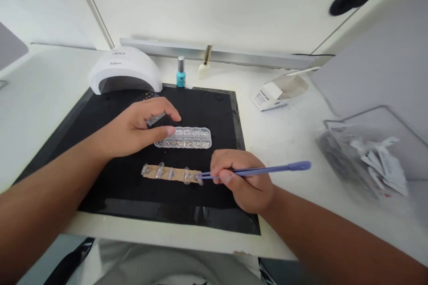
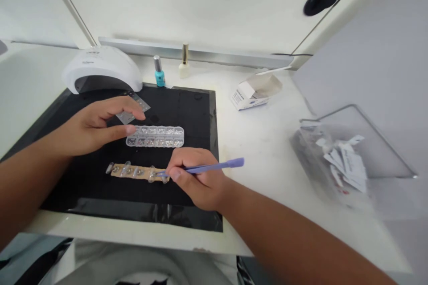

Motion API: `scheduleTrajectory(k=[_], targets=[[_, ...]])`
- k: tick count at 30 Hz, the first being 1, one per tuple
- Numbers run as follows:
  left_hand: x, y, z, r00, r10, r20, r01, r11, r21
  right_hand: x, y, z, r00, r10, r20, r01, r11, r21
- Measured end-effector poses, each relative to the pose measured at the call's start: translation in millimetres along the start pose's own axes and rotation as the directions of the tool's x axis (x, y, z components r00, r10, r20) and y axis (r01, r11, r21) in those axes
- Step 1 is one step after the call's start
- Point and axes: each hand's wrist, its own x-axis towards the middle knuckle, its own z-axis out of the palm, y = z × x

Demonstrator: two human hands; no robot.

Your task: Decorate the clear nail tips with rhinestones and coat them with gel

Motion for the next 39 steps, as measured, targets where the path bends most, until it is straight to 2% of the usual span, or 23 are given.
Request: scheduleTrajectory(k=[6,12,16,23,31,39], targets=[[-4,-3,2.8,0.977,0.161,0.138,-0.161,0.987,-0.016,5,-2,-1,0.999,0.006,0.054,-0.006,1.0,0.001],[-3,-1,-2.6,0.962,0.196,0.188,-0.214,0.973,0.083,4,-4,-2,0.996,0.007,0.084,-0.007,1.0,-0.005],[-6,13,-3.1,0.948,0.224,0.227,-0.245,0.967,0.068,2,-7,-2,0.994,0.029,0.103,-0.023,0.998,-0.059],[-7,34,4.4,0.862,0.278,0.424,-0.321,0.947,0.033,3,-9,-6,0.988,0.039,0.15,-0.02,0.992,-0.126],[-6,32,10.8,0.87,0.272,0.411,-0.301,0.954,0.007,3,-9,-9,0.981,0.013,0.194,0.021,0.985,-0.171],[-6,32,14.0,0.865,0.29,0.408,-0.321,0.947,0.006,3,-9,-7,0.983,0.006,0.182,0.023,0.987,-0.156]])
